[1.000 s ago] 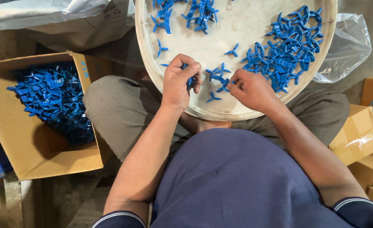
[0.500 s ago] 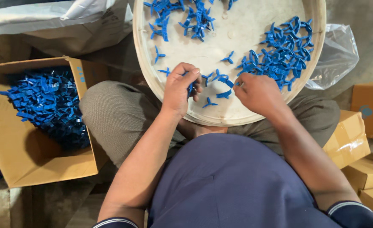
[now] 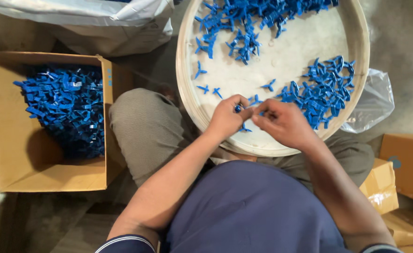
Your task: The person sits on the floor and sorts small blue plastic clips from a white tray into a cardboard box. They pick up clips by hand, separate them, and place them into the box repeatedly.
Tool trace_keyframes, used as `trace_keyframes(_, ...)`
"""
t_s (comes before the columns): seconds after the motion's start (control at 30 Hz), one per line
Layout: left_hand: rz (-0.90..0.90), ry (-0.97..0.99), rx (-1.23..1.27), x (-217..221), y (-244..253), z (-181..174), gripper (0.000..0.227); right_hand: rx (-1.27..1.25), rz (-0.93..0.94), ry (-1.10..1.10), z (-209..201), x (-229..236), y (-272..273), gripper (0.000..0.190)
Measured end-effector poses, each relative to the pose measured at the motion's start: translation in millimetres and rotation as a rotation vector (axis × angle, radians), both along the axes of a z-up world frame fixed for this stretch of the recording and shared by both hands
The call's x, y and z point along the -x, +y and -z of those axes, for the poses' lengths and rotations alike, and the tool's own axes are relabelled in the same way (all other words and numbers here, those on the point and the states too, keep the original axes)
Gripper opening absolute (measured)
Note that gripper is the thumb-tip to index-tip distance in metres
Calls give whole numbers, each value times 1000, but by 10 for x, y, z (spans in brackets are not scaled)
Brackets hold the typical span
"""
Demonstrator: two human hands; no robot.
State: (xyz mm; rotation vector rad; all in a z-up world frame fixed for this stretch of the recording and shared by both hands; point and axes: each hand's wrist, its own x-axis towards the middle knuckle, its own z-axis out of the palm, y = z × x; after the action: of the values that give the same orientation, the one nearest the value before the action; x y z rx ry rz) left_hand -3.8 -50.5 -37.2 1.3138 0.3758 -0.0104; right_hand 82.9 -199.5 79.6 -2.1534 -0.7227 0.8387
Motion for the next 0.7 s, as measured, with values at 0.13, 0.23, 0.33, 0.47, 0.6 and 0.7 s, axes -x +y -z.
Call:
trace_keyframes(0.13, -93, 52, 325, -24, 54, -90, 37, -71, 133, -186, -92, -19, -3, 18)
trace_keyframes(0.23, -133, 206, 711, -23, 148, -339, 36, -100, 0, -286, -172, 22, 123, 28)
trace_keyframes(0.33, -307, 8, 776, -81, 404, -582, 26, -94, -59, -271, -211, -77, 396, 34)
trace_keyframes(0.47, -664, -237, 797, 61, 772, -652, 10, -43, -128, -342, 38, -173, 803, 27)
trace_keyframes(0.6, -762, -390, 731, 109, 938, -625, 11, -113, -471, -631, 357, -49, 1094, 34)
trace_keyframes(0.7, -770, -375, 704, 117, 922, -609, 11, -44, -464, -678, 479, 83, 1132, 31)
